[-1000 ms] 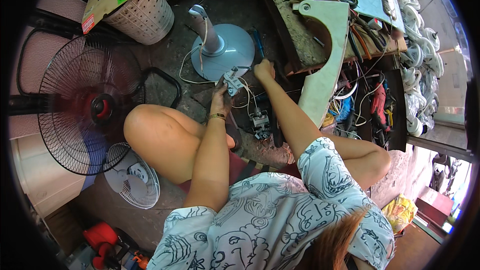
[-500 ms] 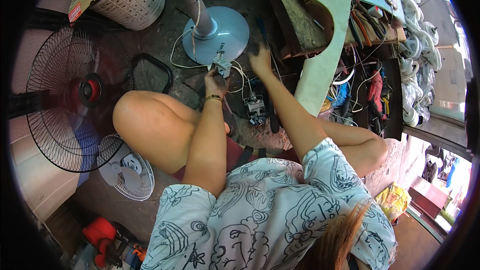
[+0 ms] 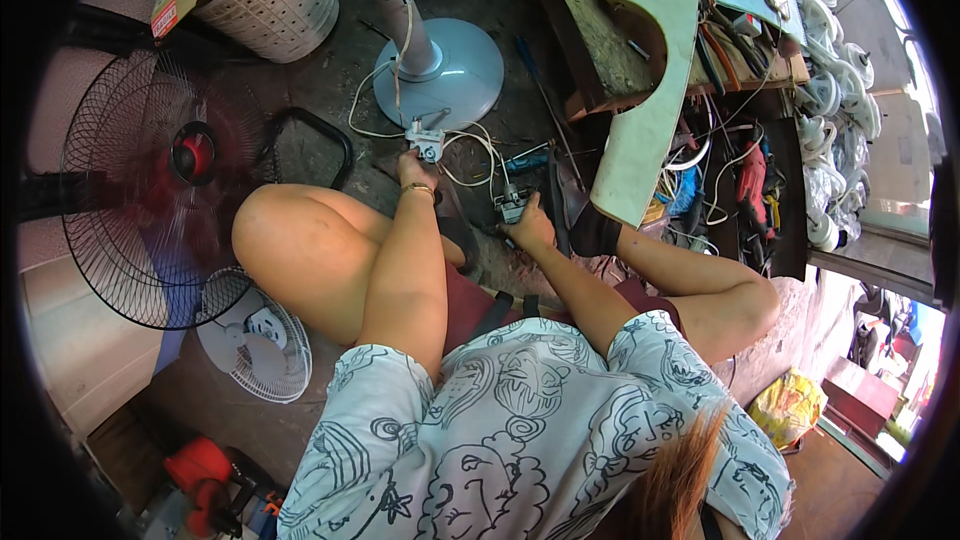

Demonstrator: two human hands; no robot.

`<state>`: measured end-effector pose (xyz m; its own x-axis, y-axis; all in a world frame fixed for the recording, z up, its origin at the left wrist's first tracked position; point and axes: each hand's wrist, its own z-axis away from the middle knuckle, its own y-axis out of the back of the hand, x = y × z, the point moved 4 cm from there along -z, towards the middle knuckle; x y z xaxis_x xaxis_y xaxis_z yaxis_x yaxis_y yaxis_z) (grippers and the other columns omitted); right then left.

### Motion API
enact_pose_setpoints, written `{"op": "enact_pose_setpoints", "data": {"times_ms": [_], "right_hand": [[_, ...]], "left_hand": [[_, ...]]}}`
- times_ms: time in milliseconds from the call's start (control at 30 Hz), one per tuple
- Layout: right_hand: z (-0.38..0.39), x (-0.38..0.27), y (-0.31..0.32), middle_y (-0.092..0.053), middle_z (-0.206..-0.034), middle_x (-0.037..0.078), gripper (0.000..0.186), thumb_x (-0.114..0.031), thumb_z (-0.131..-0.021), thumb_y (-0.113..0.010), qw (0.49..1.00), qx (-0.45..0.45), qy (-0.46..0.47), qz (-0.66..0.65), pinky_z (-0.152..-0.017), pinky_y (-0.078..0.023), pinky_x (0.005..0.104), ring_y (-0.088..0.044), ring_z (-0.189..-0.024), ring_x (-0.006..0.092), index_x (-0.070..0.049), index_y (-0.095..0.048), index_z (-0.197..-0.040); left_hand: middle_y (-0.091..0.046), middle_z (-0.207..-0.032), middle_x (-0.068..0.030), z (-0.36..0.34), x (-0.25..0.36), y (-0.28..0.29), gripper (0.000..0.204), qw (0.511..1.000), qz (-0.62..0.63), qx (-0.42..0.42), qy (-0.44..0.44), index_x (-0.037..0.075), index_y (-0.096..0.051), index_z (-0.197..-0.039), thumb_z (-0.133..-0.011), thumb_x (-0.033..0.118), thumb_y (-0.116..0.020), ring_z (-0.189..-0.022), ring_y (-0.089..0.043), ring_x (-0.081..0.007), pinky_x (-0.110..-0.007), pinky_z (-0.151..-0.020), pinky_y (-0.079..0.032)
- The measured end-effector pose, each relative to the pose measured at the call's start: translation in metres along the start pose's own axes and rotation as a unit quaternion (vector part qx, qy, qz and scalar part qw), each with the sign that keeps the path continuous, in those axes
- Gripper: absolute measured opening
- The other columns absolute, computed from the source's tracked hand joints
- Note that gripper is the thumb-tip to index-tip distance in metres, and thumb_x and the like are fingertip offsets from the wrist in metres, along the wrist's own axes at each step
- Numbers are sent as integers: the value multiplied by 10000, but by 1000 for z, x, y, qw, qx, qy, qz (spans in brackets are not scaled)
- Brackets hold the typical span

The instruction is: The person works on appliance components, using a drill to remove screws, handling a motor assembly, and using a screwdriver to manipulate wires and parts on a plastic housing while sitting on the floor.

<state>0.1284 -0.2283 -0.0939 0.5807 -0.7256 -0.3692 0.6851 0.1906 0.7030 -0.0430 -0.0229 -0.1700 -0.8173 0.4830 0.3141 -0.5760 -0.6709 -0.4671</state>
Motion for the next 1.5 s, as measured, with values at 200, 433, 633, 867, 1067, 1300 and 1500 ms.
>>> {"op": "enact_pose_setpoints", "data": {"times_ms": [200, 433, 633, 867, 1067, 1300, 1500], "right_hand": [[3, 1, 3, -620, -1104, 251, 956, -389, -641, -806, 998, 52, 31, -9, -846, -513, 444, -632, -995, 386, -33, -335, -1392], [31, -10, 26, -622, -1079, 175, 695, -295, -680, -803, 971, 129, 56, -193, -856, -483, 411, -621, -995, 339, -57, -449, -1229], [48, -27, 60, -516, -1225, 168, 728, -105, -716, -777, 824, 62, 210, -522, -943, -435, 377, -525, -1126, 251, -58, -371, -1319], [88, -56, 128, -480, -1249, 185, 819, -49, -716, -759, 798, 63, 235, -552, -988, -418, 378, -490, -1171, 263, -47, -261, -1366], [109, -105, 152, -517, -1181, 174, 779, -81, -677, -781, 856, 103, 278, -423, -971, -415, 357, -514, -1116, 247, -12, -314, -1296], [117, -72, 201, -570, -1116, 196, 791, -211, -645, -823, 875, 231, 249, -345, -944, -449, 387, -571, -1052, 285, 5, -368, -1254], [153, -114, 225, -580, -1166, 227, 829, -263, -660, -820, 910, 187, 337, -155, -916, -469, 402, -591, -1087, 349, -9, -363, -1304]], "left_hand": [[-602, -1059, -130, -16, -1, 13, 262, 999, -14, 34, -10, -13, -552, -1105, -919, 54, -379, -937, -607, -269, -408, -856, -489], [-646, -1024, -120, -43, 5, 19, 272, 984, -137, 89, -67, -26, -609, -1095, -894, 29, -435, -841, -640, -234, -371, -739, -510], [-663, -1079, -137, -29, 3, -13, 338, 964, -158, 190, -99, 52, -626, -1181, -888, 24, -459, -812, -667, -268, -406, -650, -537], [-681, -1032, -237, 13, 9, -45, 277, 844, -459, 241, -139, -108, -665, -990, -797, 57, -555, -883, -686, -335, -418, -733, -534], [-663, -969, -179, 29, 1, -27, 371, 982, -115, -28, -144, -25, -583, -1173, -853, 144, -501, -778, -674, -285, -345, -695, -562], [-604, -1108, -83, 270, -27, -120, 454, 858, -273, -410, 145, 59, -525, -1253, -920, 366, -565, -1005, -609, -221, -347, -859, -507], [-574, -1215, -64, 300, -13, -123, 688, 764, -428, -483, -34, 52, -393, -1385, -818, 233, -739, -1165, -536, -176, -322, -981, -448]]}}
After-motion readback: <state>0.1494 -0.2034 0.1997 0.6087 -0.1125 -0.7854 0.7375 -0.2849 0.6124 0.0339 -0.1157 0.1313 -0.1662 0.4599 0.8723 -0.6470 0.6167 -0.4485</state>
